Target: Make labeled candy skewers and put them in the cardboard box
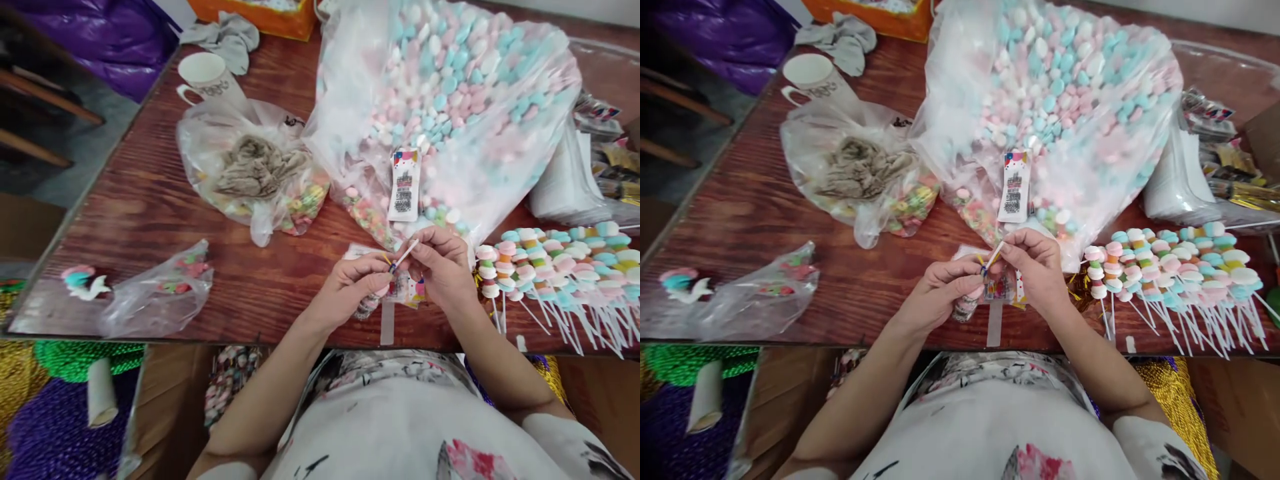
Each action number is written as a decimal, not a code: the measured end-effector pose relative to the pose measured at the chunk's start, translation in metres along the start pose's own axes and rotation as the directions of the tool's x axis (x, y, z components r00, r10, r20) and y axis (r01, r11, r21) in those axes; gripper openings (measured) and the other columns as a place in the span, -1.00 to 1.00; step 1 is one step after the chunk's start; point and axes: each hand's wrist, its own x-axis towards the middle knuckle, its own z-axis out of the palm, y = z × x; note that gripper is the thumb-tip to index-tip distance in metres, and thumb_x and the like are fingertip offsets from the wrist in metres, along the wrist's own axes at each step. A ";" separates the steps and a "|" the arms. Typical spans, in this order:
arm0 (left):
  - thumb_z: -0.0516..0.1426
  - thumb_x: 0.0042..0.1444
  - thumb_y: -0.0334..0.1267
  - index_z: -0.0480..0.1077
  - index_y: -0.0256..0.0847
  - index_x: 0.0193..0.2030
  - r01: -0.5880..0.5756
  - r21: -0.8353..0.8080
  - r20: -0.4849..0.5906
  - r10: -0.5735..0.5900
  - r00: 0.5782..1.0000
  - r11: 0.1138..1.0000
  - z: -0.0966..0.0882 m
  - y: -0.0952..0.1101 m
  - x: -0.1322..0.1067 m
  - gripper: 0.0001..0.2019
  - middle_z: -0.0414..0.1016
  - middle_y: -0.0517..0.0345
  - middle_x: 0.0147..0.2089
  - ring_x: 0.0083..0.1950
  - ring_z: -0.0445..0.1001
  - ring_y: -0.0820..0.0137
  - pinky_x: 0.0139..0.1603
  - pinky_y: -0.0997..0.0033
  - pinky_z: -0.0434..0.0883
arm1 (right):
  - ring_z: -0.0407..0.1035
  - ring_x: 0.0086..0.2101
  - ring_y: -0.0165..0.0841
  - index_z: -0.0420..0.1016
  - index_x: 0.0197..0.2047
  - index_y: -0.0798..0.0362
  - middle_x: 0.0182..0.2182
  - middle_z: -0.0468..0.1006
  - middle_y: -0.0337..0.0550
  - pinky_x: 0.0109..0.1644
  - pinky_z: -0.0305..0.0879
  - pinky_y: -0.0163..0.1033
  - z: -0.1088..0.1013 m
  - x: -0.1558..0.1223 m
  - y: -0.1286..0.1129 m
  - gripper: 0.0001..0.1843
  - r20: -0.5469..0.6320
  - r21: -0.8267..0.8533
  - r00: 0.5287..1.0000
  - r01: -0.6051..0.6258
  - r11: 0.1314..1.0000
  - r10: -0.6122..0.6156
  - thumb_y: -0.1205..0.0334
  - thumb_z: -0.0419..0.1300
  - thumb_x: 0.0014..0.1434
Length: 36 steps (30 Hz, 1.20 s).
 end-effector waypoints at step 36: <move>0.34 -0.05 -0.14 0.51 -0.30 -0.37 -0.037 -0.243 -0.306 -0.041 0.951 0.969 -0.013 -0.023 -0.020 -0.76 0.52 0.17 -0.53 -0.58 0.42 0.55 -0.55 0.59 0.38 | 0.41 -0.43 -0.44 0.50 -0.31 0.02 -0.46 0.53 -0.29 -0.28 0.37 -0.31 0.007 -0.033 0.043 -0.85 0.197 -0.244 0.973 -0.071 0.967 0.122 0.15 0.34 0.10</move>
